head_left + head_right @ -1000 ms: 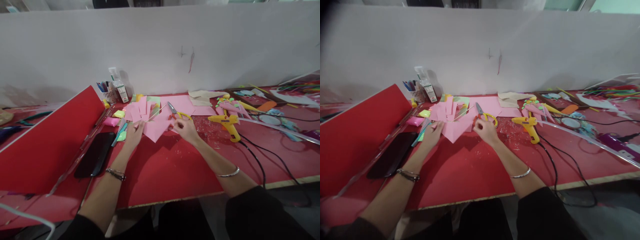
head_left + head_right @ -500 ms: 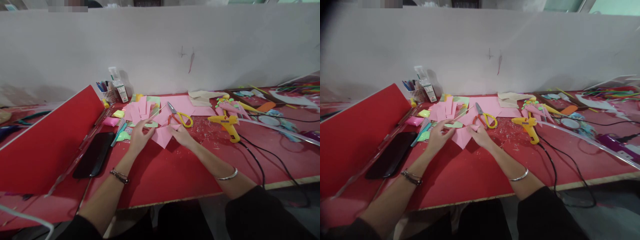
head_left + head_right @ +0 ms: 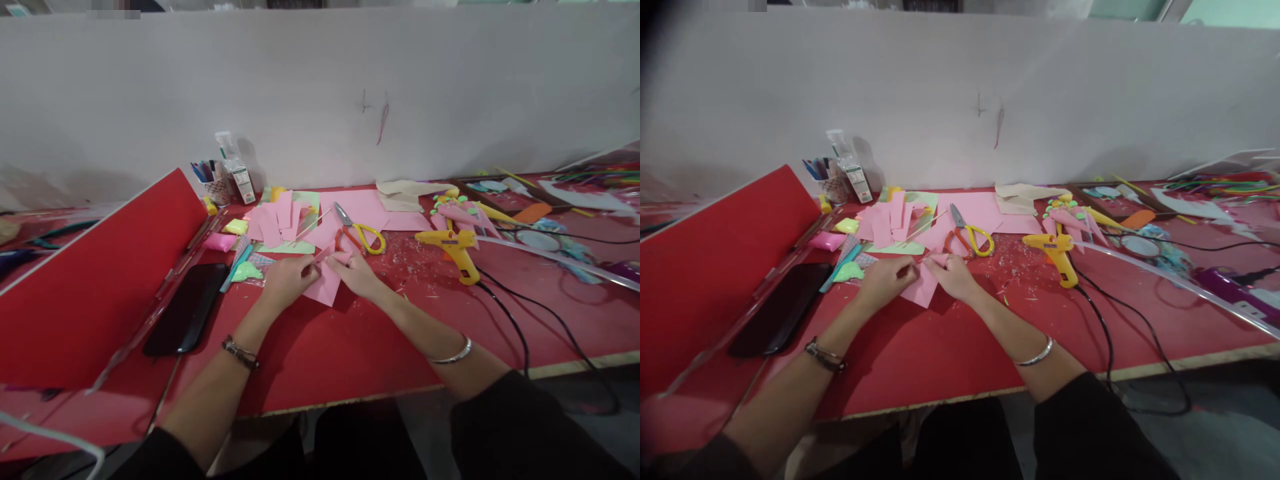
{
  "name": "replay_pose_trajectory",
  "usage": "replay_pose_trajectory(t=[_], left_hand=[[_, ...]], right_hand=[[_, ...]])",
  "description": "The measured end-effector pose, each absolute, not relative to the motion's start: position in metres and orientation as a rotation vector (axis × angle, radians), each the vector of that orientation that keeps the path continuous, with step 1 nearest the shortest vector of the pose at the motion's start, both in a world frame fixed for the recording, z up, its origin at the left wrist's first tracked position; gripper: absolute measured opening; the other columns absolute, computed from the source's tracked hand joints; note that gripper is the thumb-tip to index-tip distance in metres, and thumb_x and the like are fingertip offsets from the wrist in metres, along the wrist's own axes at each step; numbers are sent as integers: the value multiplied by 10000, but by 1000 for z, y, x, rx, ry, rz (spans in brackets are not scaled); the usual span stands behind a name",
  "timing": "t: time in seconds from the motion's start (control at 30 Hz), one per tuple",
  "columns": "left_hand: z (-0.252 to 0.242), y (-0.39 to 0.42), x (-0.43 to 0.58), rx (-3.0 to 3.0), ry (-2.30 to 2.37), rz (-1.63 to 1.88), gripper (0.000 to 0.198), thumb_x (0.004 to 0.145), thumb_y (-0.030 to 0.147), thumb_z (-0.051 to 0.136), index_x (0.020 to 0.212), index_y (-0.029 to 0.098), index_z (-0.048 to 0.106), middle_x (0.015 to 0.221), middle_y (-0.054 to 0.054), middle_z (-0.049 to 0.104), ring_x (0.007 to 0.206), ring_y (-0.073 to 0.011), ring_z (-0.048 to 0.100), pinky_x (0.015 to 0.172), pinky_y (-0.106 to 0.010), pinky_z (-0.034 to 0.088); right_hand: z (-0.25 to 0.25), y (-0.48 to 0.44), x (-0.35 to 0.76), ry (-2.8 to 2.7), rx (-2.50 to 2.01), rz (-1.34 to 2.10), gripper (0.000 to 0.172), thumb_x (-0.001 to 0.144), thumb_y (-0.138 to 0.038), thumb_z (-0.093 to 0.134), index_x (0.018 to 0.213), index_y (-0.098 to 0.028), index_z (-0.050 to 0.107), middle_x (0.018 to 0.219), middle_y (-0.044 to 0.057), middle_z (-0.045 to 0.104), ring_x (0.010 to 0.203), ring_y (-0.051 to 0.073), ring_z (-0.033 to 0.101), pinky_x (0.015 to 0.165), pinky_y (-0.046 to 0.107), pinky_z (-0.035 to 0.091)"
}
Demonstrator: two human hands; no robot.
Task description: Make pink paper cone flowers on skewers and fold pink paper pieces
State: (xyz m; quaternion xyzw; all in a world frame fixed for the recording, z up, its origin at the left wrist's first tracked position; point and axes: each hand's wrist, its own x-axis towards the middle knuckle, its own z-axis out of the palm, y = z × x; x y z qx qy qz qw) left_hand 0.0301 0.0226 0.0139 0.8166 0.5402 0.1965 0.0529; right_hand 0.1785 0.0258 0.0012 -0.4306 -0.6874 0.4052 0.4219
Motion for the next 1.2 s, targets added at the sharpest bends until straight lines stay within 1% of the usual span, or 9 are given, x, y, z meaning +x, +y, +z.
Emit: replay_pose_trajectory(t=[0.17, 0.33, 0.43, 0.57, 0.67, 0.83, 1.03, 1.13, 1.2], left_hand=[[11, 36, 6, 2372, 1700, 676, 150, 694, 213, 434, 607, 193, 555, 589, -10, 593, 557, -143, 505, 487, -223, 249], [6, 48, -16, 2203, 1900, 872, 198, 735, 198, 357, 662, 166, 538, 576, -20, 546, 543, -137, 491, 507, -227, 319], [7, 45, -12, 2332, 1627, 1024, 240, 734, 270, 415, 908, 140, 516, 839, -63, 585, 720, -152, 540, 649, -252, 417], [8, 34, 5, 2682, 1128, 960, 663, 622, 415, 602, 1179, 163, 346, 1204, -126, 433, 1112, -253, 402, 917, -384, 347], [6, 29, 13, 2694, 1111, 776, 766, 611, 413, 621, 1244, 186, 255, 1266, -133, 379, 1129, -273, 403, 844, -375, 417], [7, 28, 16, 2587, 1292, 557, 674, 698, 235, 516, 1295, 181, 207, 1235, -122, 452, 1010, -260, 523, 734, -347, 463], [9, 27, 21, 2344, 1409, 671, 360, 819, 267, 339, 1136, 180, 484, 1137, -113, 560, 1029, -275, 520, 814, -385, 398], [8, 28, 23, 1960, 1477, 909, 271, 778, 312, 406, 829, 147, 615, 870, -114, 652, 933, -288, 558, 802, -374, 387], [6, 28, 24, 1766, 1530, 997, 284, 760, 345, 424, 641, 148, 590, 699, -99, 640, 849, -284, 576, 771, -364, 398]], right_hand=[[1, 35, 187, -1427, -1134, 1058, 312, 653, -419, 511, 496, -188, 372, 470, -47, 350, 466, 76, 329, 448, 224, 260], [5, 42, 193, -1003, -1072, 967, 260, 587, -427, 567, 657, -195, 471, 578, -19, 494, 584, 122, 469, 530, 244, 370], [3, 40, 189, -1053, -1087, 1056, 241, 581, -400, 582, 646, -188, 488, 602, -14, 517, 599, 121, 485, 543, 241, 380], [-4, 36, 184, -1214, -1162, 1132, 208, 621, -354, 574, 569, -174, 485, 516, -29, 481, 530, 104, 460, 508, 235, 364], [-8, 37, 183, -1255, -1147, 1148, 178, 645, -332, 562, 602, -168, 507, 525, -27, 500, 543, 106, 475, 527, 239, 379], [-6, 36, 182, -1320, -1147, 1222, 233, 654, -385, 555, 593, -166, 501, 534, -17, 502, 547, 111, 482, 521, 245, 383], [-4, 32, 179, -1460, -1007, 1163, 329, 638, -416, 585, 861, -187, 509, 688, -2, 535, 713, 147, 520, 650, 278, 437], [-7, 32, 179, -1546, -944, 1198, 366, 633, -349, 602, 939, -191, 478, 788, 14, 546, 734, 141, 520, 665, 274, 445], [-10, 33, 179, -1541, -1002, 1188, 329, 653, -274, 572, 952, -198, 460, 780, 1, 529, 638, 110, 507, 576, 245, 441]])
